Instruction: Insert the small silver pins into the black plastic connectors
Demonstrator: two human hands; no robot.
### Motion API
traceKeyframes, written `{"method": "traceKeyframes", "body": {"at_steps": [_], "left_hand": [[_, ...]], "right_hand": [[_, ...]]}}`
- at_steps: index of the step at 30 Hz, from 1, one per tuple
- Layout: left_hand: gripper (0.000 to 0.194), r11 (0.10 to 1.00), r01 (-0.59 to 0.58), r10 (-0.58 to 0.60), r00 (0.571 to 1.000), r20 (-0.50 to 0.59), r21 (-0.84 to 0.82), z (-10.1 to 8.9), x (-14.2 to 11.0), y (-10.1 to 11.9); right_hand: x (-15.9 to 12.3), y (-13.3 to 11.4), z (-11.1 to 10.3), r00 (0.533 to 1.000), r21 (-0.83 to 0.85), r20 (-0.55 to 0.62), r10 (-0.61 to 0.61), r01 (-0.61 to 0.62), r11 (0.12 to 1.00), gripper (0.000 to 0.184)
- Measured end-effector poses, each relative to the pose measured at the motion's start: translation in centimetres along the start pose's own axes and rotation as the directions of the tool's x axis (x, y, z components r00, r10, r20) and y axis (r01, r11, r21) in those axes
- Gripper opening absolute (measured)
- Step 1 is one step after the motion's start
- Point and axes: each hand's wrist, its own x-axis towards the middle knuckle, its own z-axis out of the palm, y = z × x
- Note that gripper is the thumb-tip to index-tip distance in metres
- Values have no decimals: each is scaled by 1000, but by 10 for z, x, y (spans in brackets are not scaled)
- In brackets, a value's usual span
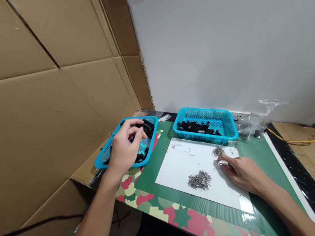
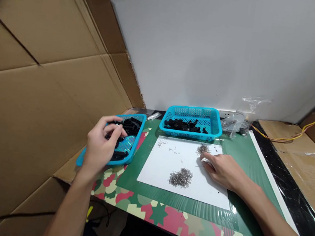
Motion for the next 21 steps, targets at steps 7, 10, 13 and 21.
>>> {"method": "traceKeyframes", "body": {"at_steps": [7,10,13,21], "left_hand": [[26,738,-33,-226,929,293,674,11,94,-55],[26,686,-96,-226,914,336,722,25,106,-70],[33,634,-154,-216,906,364,758,36,106,-80],[37,594,-215,-234,876,422,775,44,112,-95]], "right_hand": [[4,-1,-15,991,333,72,117,-134,933,32],[6,1,-19,982,499,122,146,-188,846,34],[8,2,-19,974,552,137,179,-225,803,33],[9,-1,-22,987,458,68,147,-162,874,24]]}}
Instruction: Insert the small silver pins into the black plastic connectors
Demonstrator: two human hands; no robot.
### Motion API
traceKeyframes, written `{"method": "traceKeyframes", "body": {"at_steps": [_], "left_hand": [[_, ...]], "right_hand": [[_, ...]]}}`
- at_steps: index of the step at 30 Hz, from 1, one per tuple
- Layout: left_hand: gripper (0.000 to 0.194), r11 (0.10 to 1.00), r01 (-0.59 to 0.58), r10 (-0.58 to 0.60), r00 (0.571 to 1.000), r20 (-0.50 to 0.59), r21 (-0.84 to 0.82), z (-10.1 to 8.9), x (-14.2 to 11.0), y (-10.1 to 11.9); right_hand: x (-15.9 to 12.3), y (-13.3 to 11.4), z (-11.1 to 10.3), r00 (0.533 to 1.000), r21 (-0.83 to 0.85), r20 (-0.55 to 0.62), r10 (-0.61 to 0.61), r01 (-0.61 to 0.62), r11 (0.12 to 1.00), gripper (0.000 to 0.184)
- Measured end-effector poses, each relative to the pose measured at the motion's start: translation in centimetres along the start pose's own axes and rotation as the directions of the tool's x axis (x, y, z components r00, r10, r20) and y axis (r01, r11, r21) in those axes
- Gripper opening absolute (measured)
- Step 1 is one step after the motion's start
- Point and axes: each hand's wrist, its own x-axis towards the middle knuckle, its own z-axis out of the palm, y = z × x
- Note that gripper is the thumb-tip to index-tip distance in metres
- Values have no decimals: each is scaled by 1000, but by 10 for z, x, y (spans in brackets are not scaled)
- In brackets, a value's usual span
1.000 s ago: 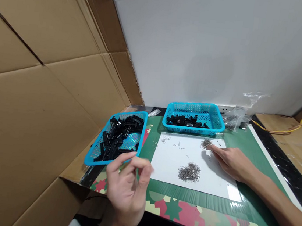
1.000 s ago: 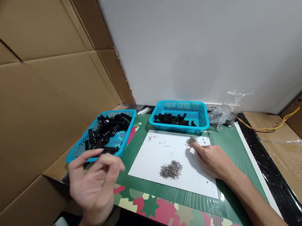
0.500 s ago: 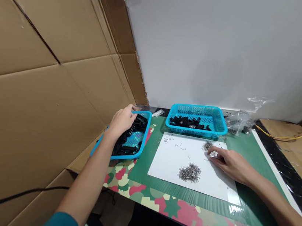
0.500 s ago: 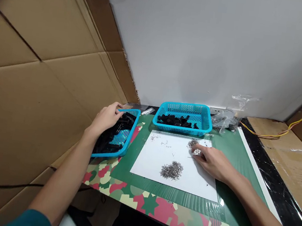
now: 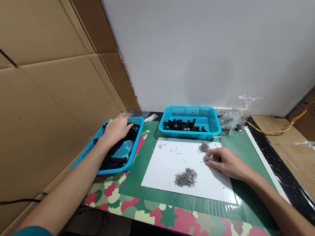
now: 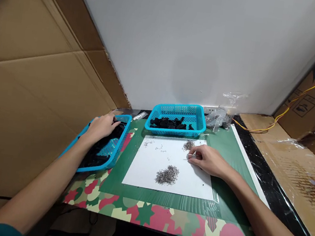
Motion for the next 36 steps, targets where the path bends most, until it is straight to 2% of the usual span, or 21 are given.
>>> {"method": "traceKeyframes", "body": {"at_steps": [5,10,16,20,22,24,26,27,29,31,32,33,34,36], "left_hand": [[39,1000,6,-5,999,39,-16,1,9,5],[34,998,20,-18,999,36,-52,-3,12,5],[33,991,34,-35,999,-5,-131,-21,8,-4],[32,978,11,-17,1000,-25,-210,-38,5,-10],[29,960,-13,-12,996,-87,-280,-47,3,-11],[23,910,-45,-47,976,-212,-412,-57,0,-7],[17,794,-122,-103,939,-329,-595,-67,-7,5],[16,703,-194,-106,923,-371,-684,-72,-13,14],[18,453,-331,-14,926,-378,-828,-79,-29,41],[26,250,-336,138,941,-310,-908,-80,-52,78],[29,149,-290,249,936,-248,-945,-77,-64,98],[31,38,-202,393,903,-171,-979,-71,-77,119],[32,-52,-81,513,853,-96,-995,-63,-89,138],[34,-153,123,691,722,-18,-981,-43,-109,173]], "right_hand": [[-1,3,0,1000,8,16,9,-9,1000,25],[-3,8,3,1000,186,23,19,-23,982,30],[-1,10,1,999,401,-44,2,16,916,44],[1,12,-1,997,501,-82,12,31,865,47],[2,11,-2,994,525,-105,10,47,850,46],[2,7,-3,990,531,-138,6,69,845,44],[2,2,-1,985,529,-174,7,87,844,42],[2,-1,0,982,530,-188,9,94,843,41],[3,-6,4,977,541,-211,17,103,835,39],[4,-9,8,970,546,-241,19,119,829,38],[4,-11,11,964,539,-264,18,132,832,37],[4,-13,13,956,528,-293,18,146,836,37],[3,-15,15,946,513,-324,18,159,844,36],[1,-20,18,923,477,-385,22,178,861,34]]}}
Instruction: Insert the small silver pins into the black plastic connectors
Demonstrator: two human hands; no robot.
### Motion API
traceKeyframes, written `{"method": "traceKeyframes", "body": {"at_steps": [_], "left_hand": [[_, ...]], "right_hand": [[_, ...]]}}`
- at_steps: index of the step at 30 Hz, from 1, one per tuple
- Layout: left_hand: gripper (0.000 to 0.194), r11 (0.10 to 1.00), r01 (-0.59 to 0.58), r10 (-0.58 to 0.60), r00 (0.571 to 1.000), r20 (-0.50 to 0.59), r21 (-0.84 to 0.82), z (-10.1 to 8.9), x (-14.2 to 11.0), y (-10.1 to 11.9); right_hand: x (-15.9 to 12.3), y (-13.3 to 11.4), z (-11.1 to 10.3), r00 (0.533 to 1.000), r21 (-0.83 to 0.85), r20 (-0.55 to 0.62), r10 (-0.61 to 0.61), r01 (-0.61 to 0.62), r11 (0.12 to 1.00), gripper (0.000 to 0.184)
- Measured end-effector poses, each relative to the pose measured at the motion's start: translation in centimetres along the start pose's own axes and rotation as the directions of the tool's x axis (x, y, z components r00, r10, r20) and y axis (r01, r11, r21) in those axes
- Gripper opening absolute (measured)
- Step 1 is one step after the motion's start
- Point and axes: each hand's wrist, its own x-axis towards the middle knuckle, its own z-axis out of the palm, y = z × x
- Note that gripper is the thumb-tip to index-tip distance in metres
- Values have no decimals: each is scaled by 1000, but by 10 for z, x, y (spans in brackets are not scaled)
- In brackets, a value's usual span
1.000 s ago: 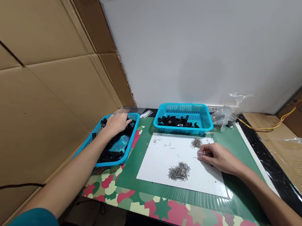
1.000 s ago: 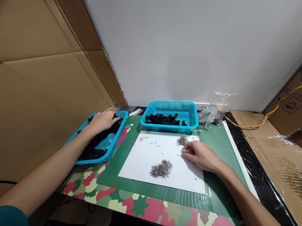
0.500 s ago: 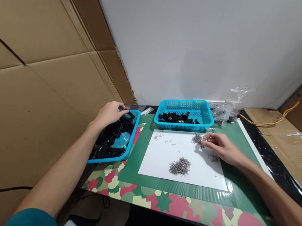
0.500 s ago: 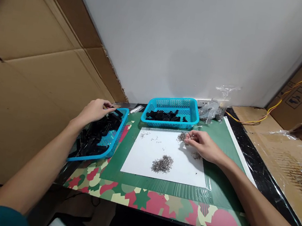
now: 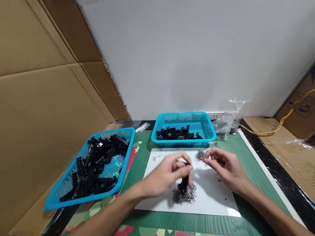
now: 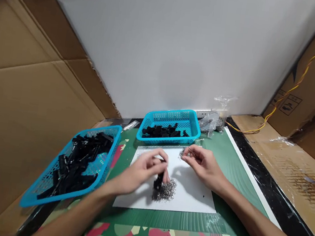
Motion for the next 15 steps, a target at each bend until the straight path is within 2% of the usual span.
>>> {"method": "traceKeyframes", "body": {"at_steps": [1,3,7,9,12,15], "left_hand": [[36,995,33,-29,999,44,-89,12,4,-14],[42,967,72,-72,997,11,-246,26,12,-36],[40,863,187,-184,982,52,-470,24,15,-54],[39,847,207,-204,977,61,-490,17,11,-54],[41,846,227,-212,973,88,-482,8,2,-56],[47,863,252,-224,968,116,-437,5,-4,-60]], "right_hand": [[-2,-2,2,1000,-15,-24,-13,13,1000,34],[-5,-6,5,998,-46,-51,-31,29,999,32],[-11,-10,16,995,-126,-40,-88,82,989,27],[-14,-9,24,991,-145,-38,-126,120,982,25],[-20,-1,38,967,-168,-14,-256,250,954,24],[-25,11,48,890,-146,99,-446,456,878,27]]}}
